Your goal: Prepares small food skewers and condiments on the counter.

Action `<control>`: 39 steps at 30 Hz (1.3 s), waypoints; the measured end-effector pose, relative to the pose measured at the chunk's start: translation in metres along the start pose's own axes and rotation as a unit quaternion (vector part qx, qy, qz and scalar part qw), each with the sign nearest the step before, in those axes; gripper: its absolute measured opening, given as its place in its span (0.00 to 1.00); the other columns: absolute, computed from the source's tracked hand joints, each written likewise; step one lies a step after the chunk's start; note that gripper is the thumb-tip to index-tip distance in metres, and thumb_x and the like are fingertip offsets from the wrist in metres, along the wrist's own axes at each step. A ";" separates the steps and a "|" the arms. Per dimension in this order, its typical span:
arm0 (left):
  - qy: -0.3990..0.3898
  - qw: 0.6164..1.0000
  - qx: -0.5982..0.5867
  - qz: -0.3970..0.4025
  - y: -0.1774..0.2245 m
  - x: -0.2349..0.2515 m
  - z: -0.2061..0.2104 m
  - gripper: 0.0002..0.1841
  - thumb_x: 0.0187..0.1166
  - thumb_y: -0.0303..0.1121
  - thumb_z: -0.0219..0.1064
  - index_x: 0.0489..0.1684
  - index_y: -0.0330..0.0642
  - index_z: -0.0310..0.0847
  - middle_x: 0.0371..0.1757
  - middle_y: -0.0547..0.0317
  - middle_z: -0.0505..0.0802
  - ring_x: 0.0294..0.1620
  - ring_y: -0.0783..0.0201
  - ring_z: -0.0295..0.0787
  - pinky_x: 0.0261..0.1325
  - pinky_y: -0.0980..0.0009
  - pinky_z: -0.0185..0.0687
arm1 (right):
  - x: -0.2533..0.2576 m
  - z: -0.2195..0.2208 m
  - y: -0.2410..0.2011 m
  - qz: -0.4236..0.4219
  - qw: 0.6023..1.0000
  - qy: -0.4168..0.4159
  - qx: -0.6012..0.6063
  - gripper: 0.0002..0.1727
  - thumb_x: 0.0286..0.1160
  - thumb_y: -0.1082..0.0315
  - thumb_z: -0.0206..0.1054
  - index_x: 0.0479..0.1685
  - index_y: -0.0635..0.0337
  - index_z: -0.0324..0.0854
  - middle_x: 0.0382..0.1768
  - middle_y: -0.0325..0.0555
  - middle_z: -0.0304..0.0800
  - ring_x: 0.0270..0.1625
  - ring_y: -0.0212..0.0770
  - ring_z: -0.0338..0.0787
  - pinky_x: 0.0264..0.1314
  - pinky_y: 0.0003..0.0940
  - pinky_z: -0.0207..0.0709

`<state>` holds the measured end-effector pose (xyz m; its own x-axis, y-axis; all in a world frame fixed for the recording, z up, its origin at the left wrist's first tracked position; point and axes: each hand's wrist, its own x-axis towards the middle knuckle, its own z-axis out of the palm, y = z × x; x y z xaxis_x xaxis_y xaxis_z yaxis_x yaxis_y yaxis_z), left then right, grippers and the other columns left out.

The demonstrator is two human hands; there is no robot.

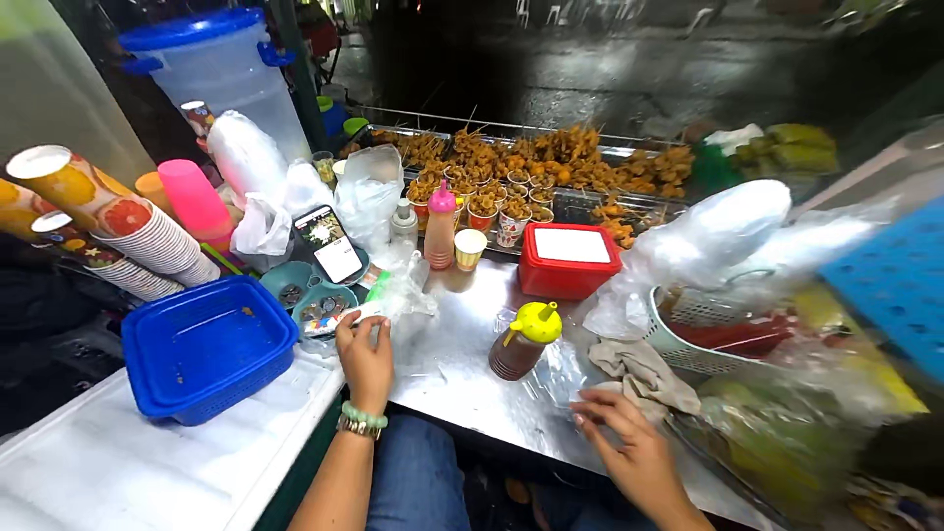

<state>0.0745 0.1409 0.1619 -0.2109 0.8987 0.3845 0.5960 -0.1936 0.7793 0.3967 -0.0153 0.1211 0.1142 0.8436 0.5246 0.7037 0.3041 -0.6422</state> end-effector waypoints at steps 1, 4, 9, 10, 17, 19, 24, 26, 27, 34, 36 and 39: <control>0.013 0.998 -0.017 0.064 0.004 -0.008 -0.001 0.13 0.80 0.35 0.67 0.44 0.33 0.91 0.66 0.27 0.83 0.66 0.37 0.80 0.68 0.47 0.76 | 0.000 0.004 -0.008 -0.016 1.000 -0.013 0.019 0.13 0.75 0.63 0.67 0.41 0.63 0.94 0.50 0.52 0.93 0.50 0.31 0.93 0.53 0.21 0.87; -0.125 0.965 -0.133 0.188 0.043 -0.045 -0.004 0.11 0.77 0.37 0.69 0.33 0.40 0.93 0.64 0.42 0.89 0.74 0.41 0.76 0.78 0.44 0.64 | 0.005 0.016 -0.041 -0.039 0.990 -0.069 0.120 0.20 0.77 0.56 0.71 0.56 0.63 0.90 0.55 0.49 0.92 0.45 0.24 0.90 0.46 0.16 0.85; -0.371 0.832 -0.351 0.217 0.097 -0.104 0.006 0.20 0.83 0.45 0.66 0.46 0.32 0.88 0.73 0.43 0.84 0.83 0.55 0.69 0.85 0.60 0.61 | 0.019 0.026 -0.085 -0.042 0.967 -0.058 0.243 0.08 0.72 0.64 0.72 0.41 0.58 0.91 0.44 0.34 0.95 0.47 0.16 0.89 0.53 0.13 0.84; -0.408 0.800 -0.399 0.186 0.098 -0.111 0.008 0.30 0.82 0.48 0.67 0.62 0.22 0.78 0.76 0.39 0.81 0.81 0.61 0.72 0.82 0.65 0.67 | 0.019 0.022 -0.088 -0.031 0.966 -0.048 0.254 0.07 0.75 0.64 0.72 0.39 0.56 0.93 0.41 0.31 0.95 0.45 0.16 0.91 0.52 0.14 0.85; -0.592 0.706 -0.386 0.046 0.080 -0.126 0.000 0.15 0.89 0.29 0.58 0.63 0.28 0.81 0.33 0.59 0.92 0.26 0.79 0.82 0.31 0.82 0.77 | 0.003 -0.048 -0.082 0.107 0.954 0.091 0.267 0.07 0.79 0.59 0.72 0.40 0.41 0.96 0.34 0.18 0.93 0.30 0.16 0.86 0.32 0.13 0.82; -0.576 0.718 -0.389 0.031 0.068 -0.126 -0.004 0.13 0.88 0.30 0.59 0.56 0.29 0.85 0.33 0.63 0.93 0.27 0.82 0.82 0.34 0.83 0.78 | -0.008 -0.066 -0.081 0.167 0.927 0.134 0.308 0.09 0.80 0.65 0.70 0.38 0.42 0.96 0.32 0.20 0.94 0.28 0.17 0.86 0.30 0.12 0.81; -0.425 0.811 -0.398 -0.065 0.048 -0.122 -0.015 0.06 0.78 0.25 0.69 0.44 0.36 0.91 0.40 0.66 0.95 0.34 0.78 0.89 0.39 0.78 0.88 | -0.041 -0.077 -0.077 0.231 0.891 0.145 0.362 0.16 0.86 0.72 0.61 0.41 0.43 0.96 0.31 0.23 0.96 0.28 0.18 0.88 0.33 0.13 0.81; -0.359 0.831 -0.415 -0.090 0.047 -0.119 -0.019 0.05 0.74 0.20 0.71 0.41 0.37 0.92 0.38 0.66 0.95 0.33 0.75 0.91 0.39 0.76 0.90 | -0.050 -0.072 -0.080 0.262 0.877 0.137 0.379 0.18 0.86 0.73 0.59 0.40 0.44 0.96 0.31 0.25 0.96 0.27 0.18 0.88 0.32 0.13 0.81; -0.333 0.835 -0.424 -0.107 0.049 -0.117 -0.022 0.07 0.72 0.18 0.71 0.40 0.37 0.91 0.36 0.66 0.95 0.31 0.74 0.91 0.38 0.76 0.91 | -0.053 -0.069 -0.081 0.275 0.872 0.129 0.384 0.18 0.86 0.73 0.59 0.40 0.45 0.96 0.31 0.25 0.96 0.27 0.18 0.87 0.32 0.13 0.81; -0.248 0.941 -0.207 0.105 0.049 -0.121 -0.025 0.08 0.77 0.28 0.68 0.33 0.32 0.89 0.28 0.62 0.91 0.27 0.83 0.83 0.36 0.88 0.79 | -0.049 -0.081 -0.065 0.210 0.919 0.236 0.238 0.18 0.78 0.73 0.62 0.67 0.61 0.77 0.54 0.23 0.88 0.39 0.17 0.87 0.41 0.14 0.82; -0.252 0.934 -0.176 0.183 0.055 -0.128 -0.020 0.11 0.79 0.30 0.67 0.30 0.31 0.90 0.27 0.56 0.91 0.28 0.77 0.85 0.38 0.85 0.80 | -0.046 -0.085 -0.070 0.125 0.953 0.205 0.186 0.18 0.78 0.67 0.68 0.65 0.54 0.78 0.58 0.20 0.86 0.44 0.16 0.87 0.46 0.14 0.83; -0.323 0.895 -0.213 0.222 0.072 -0.142 -0.012 0.15 0.76 0.35 0.73 0.24 0.30 0.88 0.26 0.53 0.91 0.30 0.73 0.87 0.39 0.81 0.81 | -0.043 -0.062 -0.086 0.078 0.971 -0.006 0.227 0.21 0.81 0.47 0.67 0.69 0.43 0.84 0.59 0.23 0.91 0.39 0.14 0.86 0.39 0.14 0.82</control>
<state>0.1378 -0.0049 0.1691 0.5476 0.7096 0.4434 0.1312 -0.5961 0.7921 0.3747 -0.1052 0.1886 0.1852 0.8991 0.3966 0.2962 0.3337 -0.8949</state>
